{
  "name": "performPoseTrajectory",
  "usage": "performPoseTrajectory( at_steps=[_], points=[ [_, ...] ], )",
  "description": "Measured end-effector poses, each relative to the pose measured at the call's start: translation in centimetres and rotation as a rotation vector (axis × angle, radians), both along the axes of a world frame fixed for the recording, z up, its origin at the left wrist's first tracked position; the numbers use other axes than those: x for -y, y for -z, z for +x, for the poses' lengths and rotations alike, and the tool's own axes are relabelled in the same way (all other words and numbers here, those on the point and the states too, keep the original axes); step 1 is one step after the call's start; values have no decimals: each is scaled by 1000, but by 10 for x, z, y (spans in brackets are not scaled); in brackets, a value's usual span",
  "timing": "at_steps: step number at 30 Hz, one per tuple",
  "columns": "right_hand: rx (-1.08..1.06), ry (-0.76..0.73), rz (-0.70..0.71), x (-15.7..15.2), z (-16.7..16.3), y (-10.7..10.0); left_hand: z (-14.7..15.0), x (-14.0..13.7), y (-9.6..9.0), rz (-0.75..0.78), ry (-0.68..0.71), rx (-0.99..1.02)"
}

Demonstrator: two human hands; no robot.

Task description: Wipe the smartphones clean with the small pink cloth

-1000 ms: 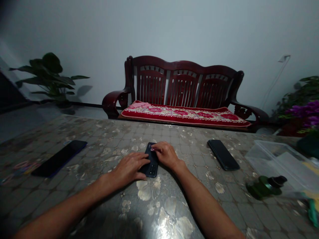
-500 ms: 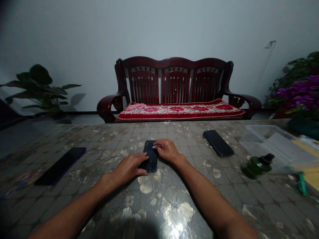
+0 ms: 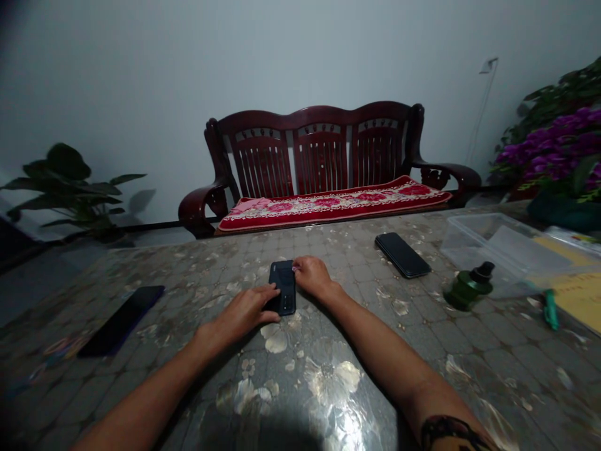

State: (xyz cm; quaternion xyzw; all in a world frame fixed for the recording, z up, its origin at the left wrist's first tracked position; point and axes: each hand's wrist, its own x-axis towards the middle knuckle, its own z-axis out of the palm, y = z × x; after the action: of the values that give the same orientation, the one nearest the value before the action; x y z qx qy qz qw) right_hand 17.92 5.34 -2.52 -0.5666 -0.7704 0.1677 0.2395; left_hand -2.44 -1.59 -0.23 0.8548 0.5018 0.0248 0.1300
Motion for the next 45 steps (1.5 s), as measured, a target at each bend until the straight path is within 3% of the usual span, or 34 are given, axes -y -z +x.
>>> performPoseTrajectory(
  at_steps=[6, 14, 30, 40, 45],
  points=[
    [28, -14, -27, 6, -3, -8, 7, 1, -9, -23, 4, -22],
    [2, -45, -213, 18, -1, -24, 7, 4, -8, -13, -33, 34],
    [-302, -41, -521, 22, 15, 2, 19, 19, 2, 42, -136, 104],
    [-342, 50, -277, 27, 14, -3, 25, 19, 8, 83, -147, 70],
    [-433, 16, -425, 24, 19, 1, 25, 17, 0, 70, -128, 14]
  ],
)
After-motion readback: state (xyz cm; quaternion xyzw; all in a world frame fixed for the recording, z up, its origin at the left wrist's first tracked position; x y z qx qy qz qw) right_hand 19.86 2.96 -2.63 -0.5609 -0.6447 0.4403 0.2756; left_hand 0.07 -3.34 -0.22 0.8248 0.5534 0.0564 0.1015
